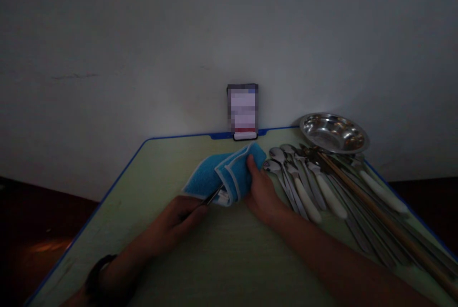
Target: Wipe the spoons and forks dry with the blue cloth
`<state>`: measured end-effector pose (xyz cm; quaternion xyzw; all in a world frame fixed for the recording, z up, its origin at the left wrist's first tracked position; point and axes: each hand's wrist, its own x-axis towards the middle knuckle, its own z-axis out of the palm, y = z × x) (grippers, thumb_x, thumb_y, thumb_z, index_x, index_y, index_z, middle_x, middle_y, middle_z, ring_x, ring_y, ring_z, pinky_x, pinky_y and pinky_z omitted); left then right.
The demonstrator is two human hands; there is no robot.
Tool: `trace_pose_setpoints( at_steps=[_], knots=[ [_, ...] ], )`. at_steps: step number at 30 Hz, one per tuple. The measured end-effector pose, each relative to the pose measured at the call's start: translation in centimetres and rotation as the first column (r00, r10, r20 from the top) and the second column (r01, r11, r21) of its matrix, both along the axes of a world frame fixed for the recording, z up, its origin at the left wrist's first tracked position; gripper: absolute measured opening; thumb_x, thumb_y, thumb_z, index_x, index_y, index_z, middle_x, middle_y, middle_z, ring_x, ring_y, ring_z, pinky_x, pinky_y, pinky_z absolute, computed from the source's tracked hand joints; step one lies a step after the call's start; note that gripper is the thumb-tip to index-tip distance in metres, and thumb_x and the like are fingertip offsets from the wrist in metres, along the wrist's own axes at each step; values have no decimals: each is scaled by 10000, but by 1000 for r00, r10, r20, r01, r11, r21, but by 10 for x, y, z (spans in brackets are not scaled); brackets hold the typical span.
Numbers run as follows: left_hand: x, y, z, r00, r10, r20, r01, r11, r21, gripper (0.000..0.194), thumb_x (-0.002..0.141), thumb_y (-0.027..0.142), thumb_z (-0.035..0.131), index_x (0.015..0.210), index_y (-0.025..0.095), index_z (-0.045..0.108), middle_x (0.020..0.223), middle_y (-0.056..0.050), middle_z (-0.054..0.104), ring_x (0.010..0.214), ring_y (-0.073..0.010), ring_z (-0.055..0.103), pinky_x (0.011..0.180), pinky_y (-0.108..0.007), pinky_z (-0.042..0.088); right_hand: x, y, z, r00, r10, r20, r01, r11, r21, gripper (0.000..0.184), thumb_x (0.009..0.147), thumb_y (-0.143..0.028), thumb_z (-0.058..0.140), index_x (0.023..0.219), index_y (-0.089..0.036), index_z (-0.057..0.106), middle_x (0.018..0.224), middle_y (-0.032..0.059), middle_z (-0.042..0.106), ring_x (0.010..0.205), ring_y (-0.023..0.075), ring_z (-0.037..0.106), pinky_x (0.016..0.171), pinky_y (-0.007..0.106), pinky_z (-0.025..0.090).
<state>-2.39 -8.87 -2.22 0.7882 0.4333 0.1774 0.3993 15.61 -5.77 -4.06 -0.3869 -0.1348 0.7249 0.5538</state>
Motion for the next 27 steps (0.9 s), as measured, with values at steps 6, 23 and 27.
trace_pose_setpoints(
  at_steps=[6, 23, 27],
  knots=[
    [-2, 1, -1, 1000, -20, 4, 20, 1000, -10, 335, 863, 273, 360, 546, 167, 350, 521, 58, 315, 473, -72, 316, 460, -209, 248, -1, 1, 2, 1000, -13, -6, 13, 1000, -14, 264, 799, -397, 544, 973, -205, 592, 974, 33, 681, 1000, 195, 597, 873, 364, 487],
    [-1, 1, -1, 1000, -24, 18, 23, 1000, 2, 342, 859, 261, 369, 532, 161, 371, 508, 57, 331, 468, -70, 326, 455, -204, 258, 1, 1, 0, 999, 43, -34, -43, 999, -1, 307, 791, -437, 541, 1001, -216, 577, 1007, 30, 673, 1023, 187, 585, 885, 368, 475],
    [-1, 1, -1, 999, -26, 25, 26, 999, -25, 343, 864, 270, 355, 539, 162, 375, 517, 54, 337, 468, -70, 331, 451, -201, 263, 3, -3, 3, 995, 96, 8, -96, 995, 20, 345, 759, -460, 573, 1004, -217, 567, 989, 34, 675, 1000, 192, 597, 880, 375, 468]
  ],
)
